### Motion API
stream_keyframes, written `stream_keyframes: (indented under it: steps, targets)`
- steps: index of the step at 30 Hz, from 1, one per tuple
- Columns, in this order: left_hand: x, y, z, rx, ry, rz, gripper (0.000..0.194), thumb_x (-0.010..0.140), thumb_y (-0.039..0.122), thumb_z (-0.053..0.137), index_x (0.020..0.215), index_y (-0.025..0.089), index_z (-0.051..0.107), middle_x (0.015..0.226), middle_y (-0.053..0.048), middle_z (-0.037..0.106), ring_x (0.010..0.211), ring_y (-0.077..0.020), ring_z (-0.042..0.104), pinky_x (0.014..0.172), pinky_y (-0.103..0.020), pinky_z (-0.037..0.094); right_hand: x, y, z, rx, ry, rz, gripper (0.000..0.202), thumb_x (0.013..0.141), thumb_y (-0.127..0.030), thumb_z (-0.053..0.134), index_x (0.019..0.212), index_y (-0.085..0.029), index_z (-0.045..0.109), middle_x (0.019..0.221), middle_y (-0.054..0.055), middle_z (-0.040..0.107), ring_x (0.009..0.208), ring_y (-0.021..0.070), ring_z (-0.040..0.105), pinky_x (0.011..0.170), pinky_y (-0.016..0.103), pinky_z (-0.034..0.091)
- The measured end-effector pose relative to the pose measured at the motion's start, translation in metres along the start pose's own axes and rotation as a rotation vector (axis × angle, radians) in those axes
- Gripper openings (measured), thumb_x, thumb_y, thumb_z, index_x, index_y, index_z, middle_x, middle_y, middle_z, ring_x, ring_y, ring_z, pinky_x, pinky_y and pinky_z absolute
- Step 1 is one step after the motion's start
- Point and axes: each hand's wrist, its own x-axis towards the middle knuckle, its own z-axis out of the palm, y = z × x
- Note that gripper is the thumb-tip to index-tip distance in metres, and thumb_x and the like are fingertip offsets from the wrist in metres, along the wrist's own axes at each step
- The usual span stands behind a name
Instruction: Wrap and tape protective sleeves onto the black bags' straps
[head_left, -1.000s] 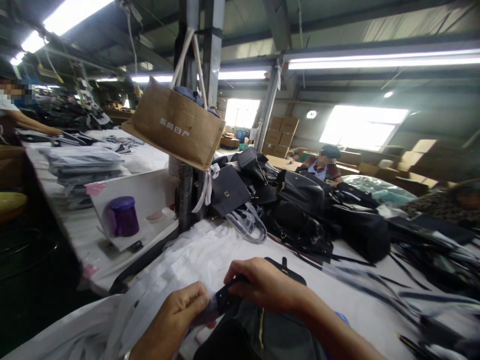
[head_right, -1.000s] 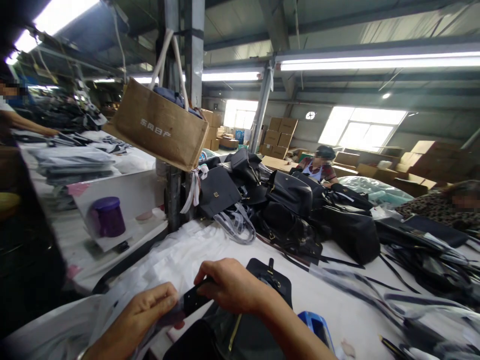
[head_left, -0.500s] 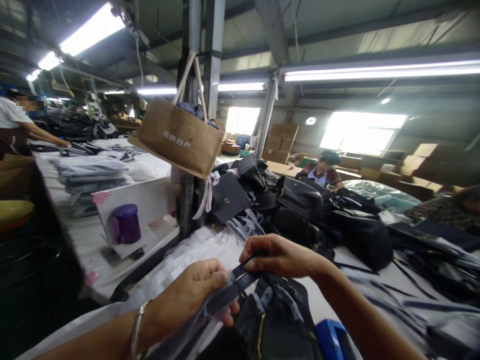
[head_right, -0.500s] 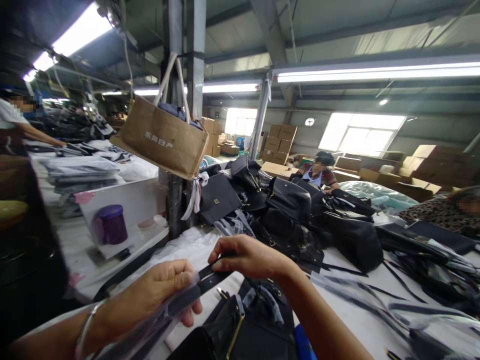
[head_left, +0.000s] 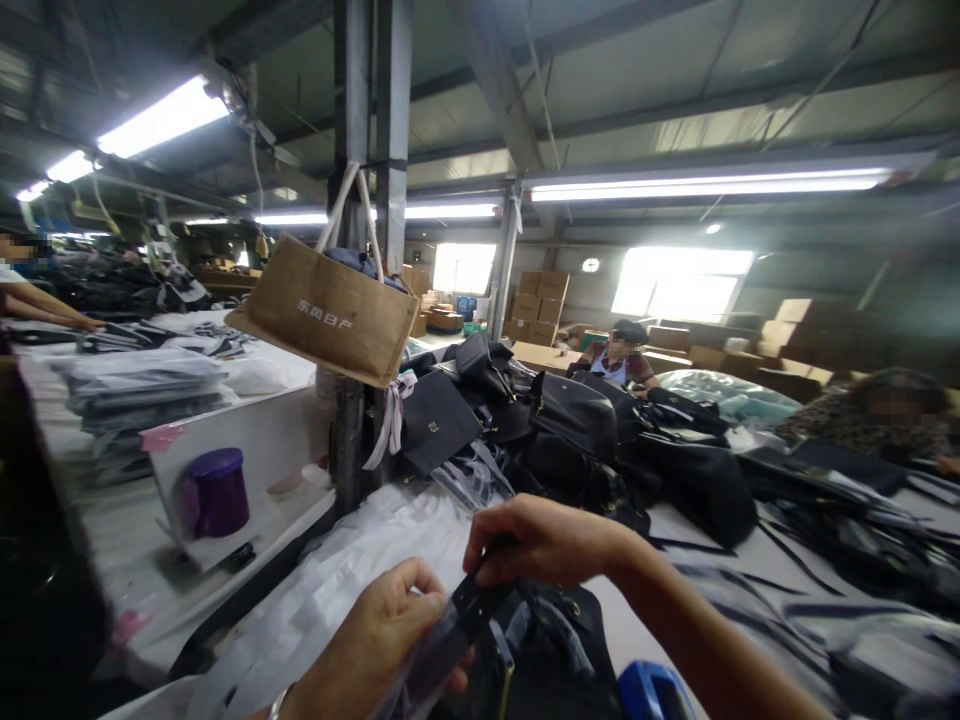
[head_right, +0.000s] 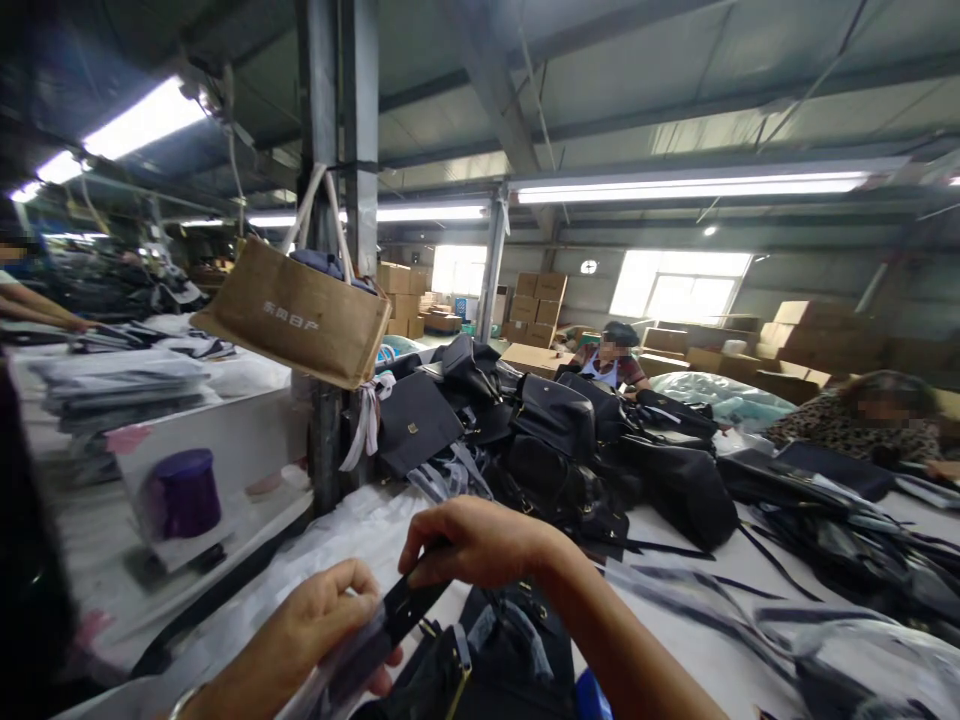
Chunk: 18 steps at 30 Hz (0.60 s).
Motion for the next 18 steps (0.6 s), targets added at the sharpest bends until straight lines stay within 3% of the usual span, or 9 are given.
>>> stream_keyframes:
  steps: [6,10,13,18]
  targets:
    - [0.006,-0.005,0.0,-0.064,-0.048,0.003,0.029,0.084,0.046,0.058,0.08,0.02,0.045,0.068,-0.007,0.073,0.058,-0.0212,0.069,0.049,-0.022,0.04,-0.003,-0.004,0.003,-0.059,-0.022,0.011,0.029,0.083,-0.032,0.068,0.107,-0.016,0.068,0.087,0.001,0.072,0.074,0.0123,0.064,0.063,0.017,0.044]
    - [0.001,0.002,0.003,-0.016,0.022,0.107,0.032,0.083,0.049,0.061,0.078,0.02,0.048,0.053,0.005,0.054,0.043,-0.0088,0.045,0.044,-0.019,0.027,-0.002,-0.008,0.009,-0.117,0.008,0.008,0.028,0.084,-0.034,0.066,0.107,-0.018,0.067,0.082,-0.001,0.069,0.068,0.0106,0.059,0.059,0.017,0.04]
    - [-0.003,0.009,0.004,0.074,0.089,0.172,0.029,0.084,0.045,0.062,0.079,0.018,0.054,0.061,0.006,0.048,0.053,-0.008,0.042,0.05,-0.018,0.031,0.002,-0.017,0.016,-0.187,0.092,-0.033,0.028,0.084,-0.035,0.067,0.108,-0.019,0.064,0.079,-0.002,0.064,0.067,0.0102,0.055,0.058,0.018,0.036]
    - [-0.003,0.006,0.001,0.158,0.074,0.229,0.019,0.089,0.037,0.057,0.091,0.018,0.059,0.086,-0.001,0.062,0.082,-0.0163,0.055,0.074,-0.024,0.044,0.006,-0.026,0.029,-0.218,0.111,-0.065,0.022,0.086,-0.032,0.066,0.103,-0.021,0.06,0.079,-0.003,0.062,0.07,0.0106,0.054,0.058,0.018,0.033]
